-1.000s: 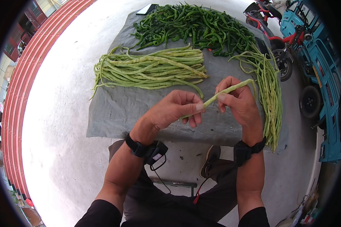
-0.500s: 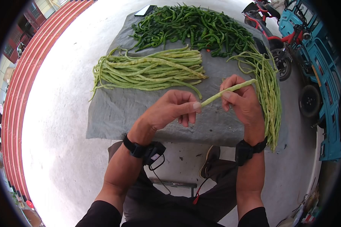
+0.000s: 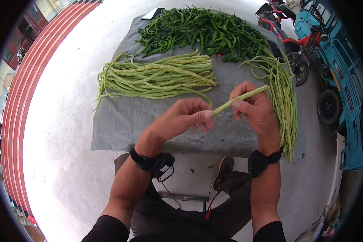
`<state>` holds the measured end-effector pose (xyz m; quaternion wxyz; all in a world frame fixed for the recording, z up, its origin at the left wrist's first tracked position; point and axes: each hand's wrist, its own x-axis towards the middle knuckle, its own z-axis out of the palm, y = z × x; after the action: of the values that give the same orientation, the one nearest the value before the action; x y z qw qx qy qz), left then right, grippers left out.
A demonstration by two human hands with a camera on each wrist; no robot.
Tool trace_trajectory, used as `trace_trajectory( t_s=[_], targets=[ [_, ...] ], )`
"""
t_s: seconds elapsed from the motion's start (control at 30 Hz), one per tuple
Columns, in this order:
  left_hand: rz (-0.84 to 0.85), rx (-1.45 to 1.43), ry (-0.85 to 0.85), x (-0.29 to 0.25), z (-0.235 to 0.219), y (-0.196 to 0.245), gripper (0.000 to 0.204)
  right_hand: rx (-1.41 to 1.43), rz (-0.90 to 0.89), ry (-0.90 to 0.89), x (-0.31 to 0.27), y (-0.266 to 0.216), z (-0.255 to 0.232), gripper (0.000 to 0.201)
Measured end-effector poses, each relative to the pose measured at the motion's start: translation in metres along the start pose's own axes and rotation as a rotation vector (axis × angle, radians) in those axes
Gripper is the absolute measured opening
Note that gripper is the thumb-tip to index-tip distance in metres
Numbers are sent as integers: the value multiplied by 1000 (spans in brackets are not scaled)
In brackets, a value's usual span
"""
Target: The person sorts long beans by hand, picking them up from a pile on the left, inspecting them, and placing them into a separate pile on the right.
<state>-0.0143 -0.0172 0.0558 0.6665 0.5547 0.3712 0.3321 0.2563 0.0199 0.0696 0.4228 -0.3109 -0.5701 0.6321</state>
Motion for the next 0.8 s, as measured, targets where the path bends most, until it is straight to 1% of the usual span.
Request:
trace_trajectory(
  t_s=[0.07, 0.17, 0.2, 0.3, 0.37, 0.43, 0.5, 0.53, 0.6, 0.7, 0.77, 0.8],
  targets=[
    [65, -44, 10, 1, 5, 1, 28, 22, 6, -23, 2, 7, 3, 16],
    [225, -109, 2, 8, 9, -12, 25, 6, 18, -79, 7, 16, 14, 18],
    [215, -115, 3, 10, 8, -15, 24, -9, 25, -99, 7, 16, 18, 19],
    [192, -109, 8, 9, -3, -20, 21, 51, 44, -73, 7, 13, 24, 20],
    [183, -66, 23, 6, -6, -14, 20, 232, 52, -8, 6, 8, 16, 21],
    [185, 52, 63, 4, -4, -12, 18, 417, 66, 77, 7, 11, 6, 22],
    [190, 188, 121, 4, -7, -17, 15, 481, 46, 155, 8, 12, -9, 24],
    [205, 338, 189, 3, -9, -16, 13, 514, 37, 193, 7, 12, -18, 25],
    [236, 635, 326, 2, -13, -12, 10, 565, -8, 269, 4, 14, -36, 26],
    [315, 847, 527, 1, -23, -10, 11, 596, -59, 345, -3, 6, -61, 27],
    [400, 1000, 599, 0, -32, -11, 12, 593, -80, 434, -9, 0, -72, 27],
    [444, 1076, 634, 1, -34, -9, 13, 567, -98, 444, -12, -2, -76, 27]
  ],
)
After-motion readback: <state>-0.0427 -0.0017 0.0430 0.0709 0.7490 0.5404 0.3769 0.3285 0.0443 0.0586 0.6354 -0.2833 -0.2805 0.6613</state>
